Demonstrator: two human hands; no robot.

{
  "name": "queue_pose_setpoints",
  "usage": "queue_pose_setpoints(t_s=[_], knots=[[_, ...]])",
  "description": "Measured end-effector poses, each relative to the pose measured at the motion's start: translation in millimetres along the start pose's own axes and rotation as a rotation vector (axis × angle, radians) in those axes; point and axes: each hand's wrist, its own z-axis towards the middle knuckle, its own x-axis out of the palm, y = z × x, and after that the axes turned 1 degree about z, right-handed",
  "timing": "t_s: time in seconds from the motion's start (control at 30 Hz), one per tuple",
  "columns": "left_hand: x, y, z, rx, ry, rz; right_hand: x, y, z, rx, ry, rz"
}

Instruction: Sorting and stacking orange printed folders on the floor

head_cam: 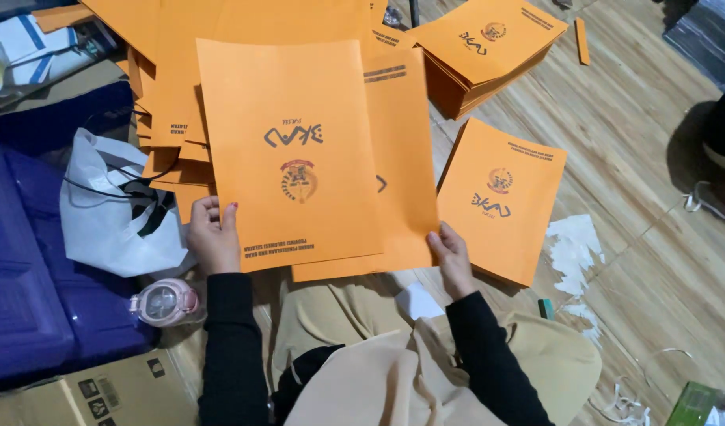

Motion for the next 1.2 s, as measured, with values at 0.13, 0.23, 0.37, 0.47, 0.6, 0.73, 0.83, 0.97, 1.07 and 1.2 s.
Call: queue_pose_setpoints(t_s=[0.13,0.23,0.37,0.47,0.6,0.73,0.83,0.97,1.07,1.2], knots=[[-4,4,-5,-0.092,0.144,-0.311,-65,39,-16,-0.259,-0.434,-0.227],[-7,1,-12,-0.127,0.169,-0.367,-183,18,6,-0.427,-0.567,0.058],[7,20,-15,-0.099,0.194,-0.347,-44,137,-36,-0.441,-0.527,0.151],[11,11,-22,-0.129,0.210,-0.402,-24,91,-23,-0.318,-0.392,0.216],[24,47,-19,-0.256,0.235,-0.563,35,36,-6,-0.153,-0.192,0.026],[12,-4,-28,-0.370,0.317,-0.613,86,37,-15,-0.029,-0.004,-0.125],[17,14,-26,-0.353,0.340,-0.636,95,46,-18,-0.041,-0.049,-0.186],[20,19,-28,-0.350,0.356,-0.641,77,15,-5,-0.118,-0.154,-0.381],[25,36,-31,-0.355,0.350,-0.639,80,20,-6,-0.045,-0.132,-0.283],[24,24,-32,-0.340,0.306,-0.662,88,33,-5,-0.050,-0.126,-0.212]])
